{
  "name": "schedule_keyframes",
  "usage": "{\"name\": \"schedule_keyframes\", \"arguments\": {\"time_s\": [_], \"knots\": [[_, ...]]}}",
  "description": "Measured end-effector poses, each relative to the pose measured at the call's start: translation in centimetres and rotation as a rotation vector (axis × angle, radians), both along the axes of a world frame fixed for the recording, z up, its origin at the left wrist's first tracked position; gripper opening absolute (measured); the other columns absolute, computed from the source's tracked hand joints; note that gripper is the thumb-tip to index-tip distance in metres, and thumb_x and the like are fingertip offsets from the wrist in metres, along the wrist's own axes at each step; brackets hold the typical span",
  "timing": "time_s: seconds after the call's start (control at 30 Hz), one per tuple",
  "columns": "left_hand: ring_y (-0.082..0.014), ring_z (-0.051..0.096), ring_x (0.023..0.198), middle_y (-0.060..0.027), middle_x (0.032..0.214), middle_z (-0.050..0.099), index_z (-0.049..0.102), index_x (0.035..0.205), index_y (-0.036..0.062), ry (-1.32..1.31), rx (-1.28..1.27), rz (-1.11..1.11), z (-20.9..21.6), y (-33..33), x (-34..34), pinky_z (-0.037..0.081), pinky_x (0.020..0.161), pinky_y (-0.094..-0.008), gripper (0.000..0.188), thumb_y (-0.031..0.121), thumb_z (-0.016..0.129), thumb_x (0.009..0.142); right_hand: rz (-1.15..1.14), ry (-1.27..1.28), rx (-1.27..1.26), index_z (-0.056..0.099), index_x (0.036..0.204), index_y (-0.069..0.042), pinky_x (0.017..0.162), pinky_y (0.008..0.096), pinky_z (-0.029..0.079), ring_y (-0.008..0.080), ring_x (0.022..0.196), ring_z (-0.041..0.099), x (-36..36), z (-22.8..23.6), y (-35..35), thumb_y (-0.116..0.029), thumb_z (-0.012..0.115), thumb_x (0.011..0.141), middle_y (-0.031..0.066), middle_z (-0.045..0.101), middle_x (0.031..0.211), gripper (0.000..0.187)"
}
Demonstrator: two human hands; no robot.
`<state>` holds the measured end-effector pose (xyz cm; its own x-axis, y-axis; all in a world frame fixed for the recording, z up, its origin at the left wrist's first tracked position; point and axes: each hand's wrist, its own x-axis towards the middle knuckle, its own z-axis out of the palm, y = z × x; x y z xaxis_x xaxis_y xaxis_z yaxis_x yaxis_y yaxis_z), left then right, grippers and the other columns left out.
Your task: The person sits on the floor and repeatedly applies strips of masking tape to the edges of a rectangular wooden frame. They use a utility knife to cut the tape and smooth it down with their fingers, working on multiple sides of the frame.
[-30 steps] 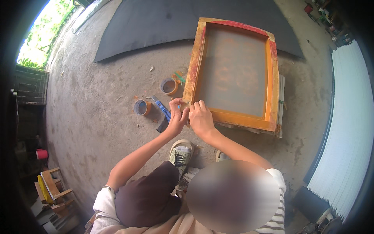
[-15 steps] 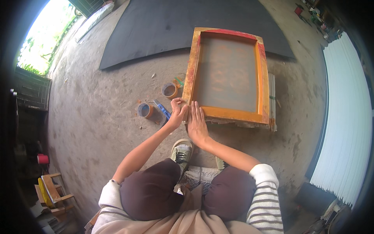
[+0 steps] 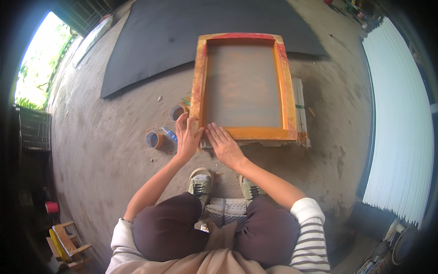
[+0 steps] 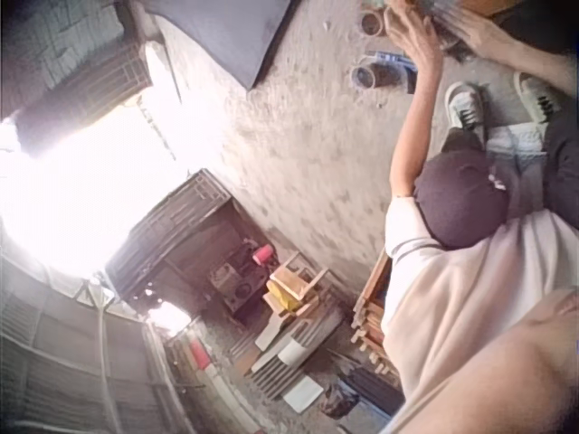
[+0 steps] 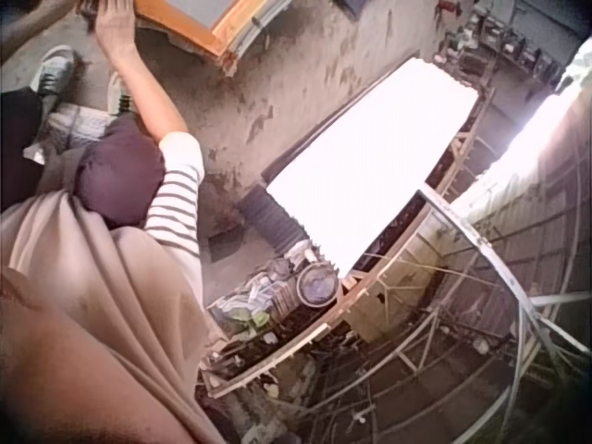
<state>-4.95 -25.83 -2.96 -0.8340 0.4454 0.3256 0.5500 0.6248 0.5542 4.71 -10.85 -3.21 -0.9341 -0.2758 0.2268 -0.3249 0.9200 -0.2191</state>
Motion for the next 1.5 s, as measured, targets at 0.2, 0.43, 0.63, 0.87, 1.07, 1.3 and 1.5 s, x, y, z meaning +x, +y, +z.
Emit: {"name": "schedule_keyframes", "arguments": {"time_s": [0.2,0.43,0.63,0.87,1.07,1.3,1.5], "knots": [[-0.0287,0.043,0.116,-0.0092,0.111,0.051,0.060,0.107,0.0089,0.114,-0.196,-0.330,1.6,-0.5,-0.7,0.030,0.103,-0.0451,0.029,0.000,0.057,0.079,-0.167,0.022,0.076,0.029,0.141,0.001,0.113,0.0383,0.026,0.0253,0.136,0.030,4.6,-0.5,6.3,-0.021,0.061,0.084,0.0150,0.032,0.146,0.069],[-0.0256,0.052,0.095,-0.0085,0.095,0.055,0.059,0.100,0.0030,0.107,-0.266,-0.605,1.8,1.0,-1.8,0.040,0.089,-0.0385,0.019,0.014,0.059,0.084,-0.495,0.044,0.140,0.034,0.140,-0.003,0.112,0.0435,0.025,0.0236,0.134,0.034,11.5,0.6,16.1,-0.015,0.056,0.089,0.0112,0.037,0.144,0.057],[-0.0293,0.052,0.099,-0.0121,0.101,0.052,0.053,0.109,0.0014,-0.021,-0.323,-0.861,1.4,7.6,-1.0,0.046,0.086,-0.0390,0.027,0.019,0.054,0.088,-0.806,0.095,-0.777,0.035,0.140,-0.008,0.101,0.0380,0.040,0.0262,0.128,0.043,10.6,-1.2,16.4,-0.010,0.047,0.095,0.0108,0.042,0.141,0.047],[-0.0280,0.057,0.088,-0.0103,0.097,0.055,0.056,0.100,0.0039,-0.096,-0.059,-0.897,-0.3,20.7,4.6,0.051,0.074,-0.0352,0.017,0.013,0.054,0.086,-0.802,0.015,-0.893,0.037,0.141,-0.011,0.093,0.0356,0.045,0.0268,0.117,0.054,10.5,-1.0,16.6,-0.007,0.052,0.093,0.0145,0.050,0.134,0.050],[-0.0235,0.056,0.092,-0.0056,0.093,0.055,0.056,0.097,0.0052,0.016,-0.268,-0.873,-0.2,22.2,5.7,0.050,0.074,-0.0336,0.016,0.013,0.058,0.084,-0.770,0.043,-0.799,0.037,0.140,-0.010,0.096,0.0369,0.043,0.0287,0.119,0.052,10.7,-1.3,17.4,-0.006,0.051,0.093,0.0145,0.051,0.133,0.049],[-0.0243,0.044,0.119,-0.0108,0.124,0.048,0.044,0.130,0.0024,0.221,-0.157,-0.603,-0.5,19.0,8.8,0.033,0.104,-0.0405,0.056,0.028,0.061,0.083,-0.756,0.028,-0.924,0.039,0.139,-0.010,0.099,0.0371,0.040,0.0300,0.120,0.051,10.8,-1.4,17.9,-0.018,0.051,0.095,0.0112,0.051,0.134,0.047],[-0.0303,0.046,0.116,-0.0163,0.123,0.047,0.037,0.133,-0.0034,0.137,-0.192,-0.695,-0.1,19.9,9.6,0.035,0.102,-0.0408,0.075,0.032,0.069,0.075,-0.761,0.031,-0.886,0.040,0.139,-0.013,0.097,0.0368,0.041,0.0303,0.120,0.050,10.6,-1.5,17.6,-0.014,0.053,0.093,0.0119,0.050,0.134,0.047]]}}
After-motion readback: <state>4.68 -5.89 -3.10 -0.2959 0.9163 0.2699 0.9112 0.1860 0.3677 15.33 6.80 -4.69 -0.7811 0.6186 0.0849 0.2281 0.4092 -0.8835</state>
